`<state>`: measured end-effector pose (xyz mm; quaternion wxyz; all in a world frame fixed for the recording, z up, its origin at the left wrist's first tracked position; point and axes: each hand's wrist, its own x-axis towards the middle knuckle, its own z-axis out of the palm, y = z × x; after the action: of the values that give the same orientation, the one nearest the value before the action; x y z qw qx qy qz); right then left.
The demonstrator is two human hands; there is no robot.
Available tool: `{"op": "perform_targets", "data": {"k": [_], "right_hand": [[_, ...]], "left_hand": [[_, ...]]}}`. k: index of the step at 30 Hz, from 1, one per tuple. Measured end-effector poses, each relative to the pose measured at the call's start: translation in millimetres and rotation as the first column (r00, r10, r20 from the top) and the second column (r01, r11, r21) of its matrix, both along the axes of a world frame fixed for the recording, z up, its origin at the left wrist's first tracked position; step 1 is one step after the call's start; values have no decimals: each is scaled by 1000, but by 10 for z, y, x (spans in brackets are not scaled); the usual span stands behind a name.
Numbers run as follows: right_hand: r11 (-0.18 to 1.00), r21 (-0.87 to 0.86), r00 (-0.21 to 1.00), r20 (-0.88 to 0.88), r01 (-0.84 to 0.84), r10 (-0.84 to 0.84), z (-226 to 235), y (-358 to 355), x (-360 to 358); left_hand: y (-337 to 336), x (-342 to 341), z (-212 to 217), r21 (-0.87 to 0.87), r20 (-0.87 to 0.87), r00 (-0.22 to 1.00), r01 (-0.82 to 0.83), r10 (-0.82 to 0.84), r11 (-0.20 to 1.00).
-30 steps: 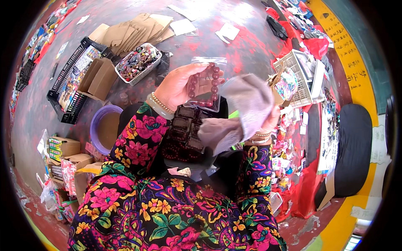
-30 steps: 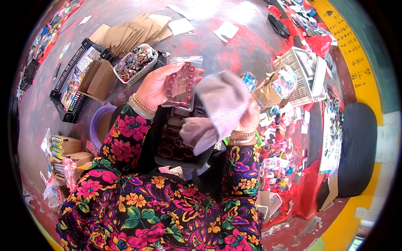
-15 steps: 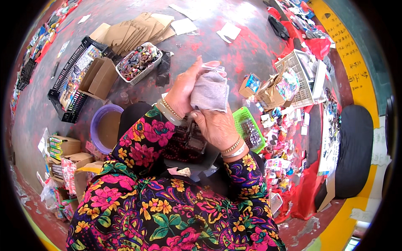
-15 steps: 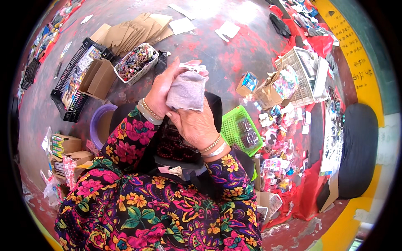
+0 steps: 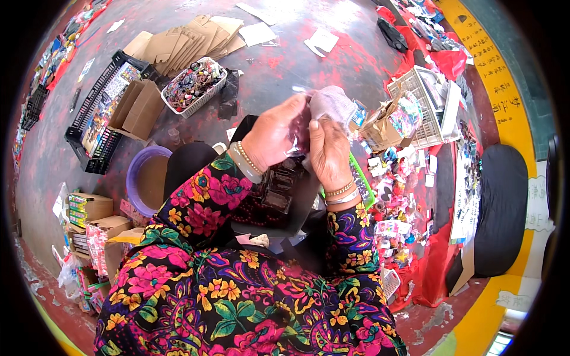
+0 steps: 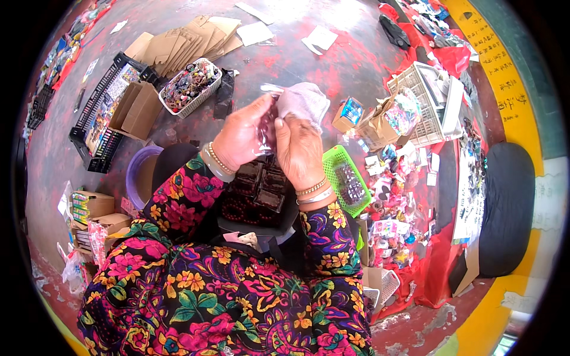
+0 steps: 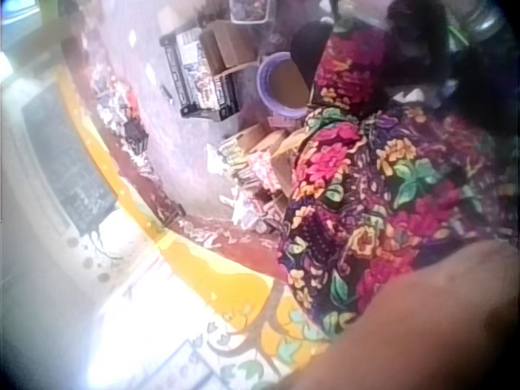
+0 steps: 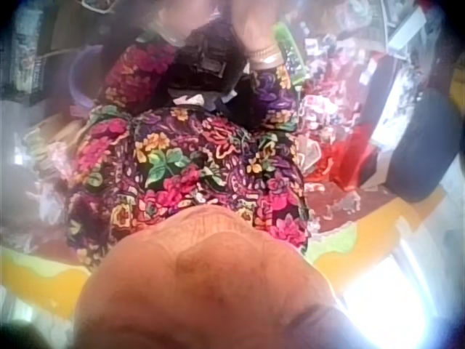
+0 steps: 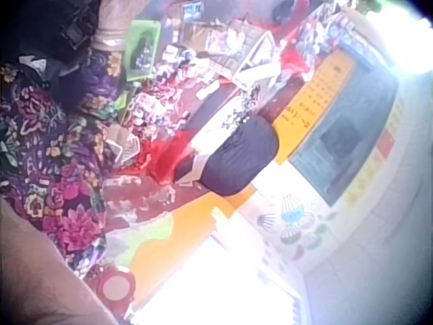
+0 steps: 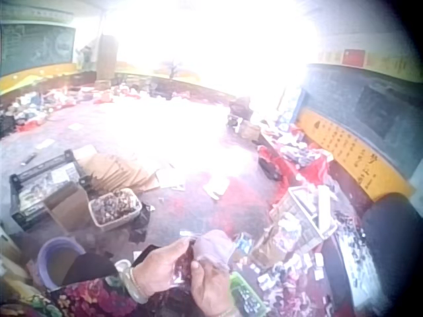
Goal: The person sits on the floor and wipes small plastic bags containing red beads with a cloth. They pick up each bag, wipe it, and place it into a black container on their lap.
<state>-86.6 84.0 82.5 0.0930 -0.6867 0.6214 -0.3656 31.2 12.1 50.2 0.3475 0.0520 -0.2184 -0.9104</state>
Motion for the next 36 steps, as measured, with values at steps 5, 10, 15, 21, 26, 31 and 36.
{"op": "perform_targets", "data": {"k": [5,10,15,21,26,31,36], "right_hand": [[957,-81,925,-288,-280,247,-19,159,160],[972,-119,939,-305,-205,160,-28,132,195],[995,-99,977,-209,16,-37,-67,45,71],[989,-148,996,-86,21,-34,-114,52,17],[960,-127,941,-268,-248,208,-90,149,305],[968,-188,959,-257,-168,117,-102,74,251],[989,-43,985,112,139,-134,-126,4,131]], "left_hand": [[-171,152,217,-36,-25,998,-61,60,997],[-93,108,188,-54,-58,998,-42,39,998],[51,-29,90,64,-64,996,61,-57,996],[75,-19,128,36,-56,998,19,-17,999],[-126,140,240,-68,59,987,-144,148,987],[-50,100,159,46,15,995,-95,95,994],[126,-72,138,30,-50,995,-84,85,996]]}}
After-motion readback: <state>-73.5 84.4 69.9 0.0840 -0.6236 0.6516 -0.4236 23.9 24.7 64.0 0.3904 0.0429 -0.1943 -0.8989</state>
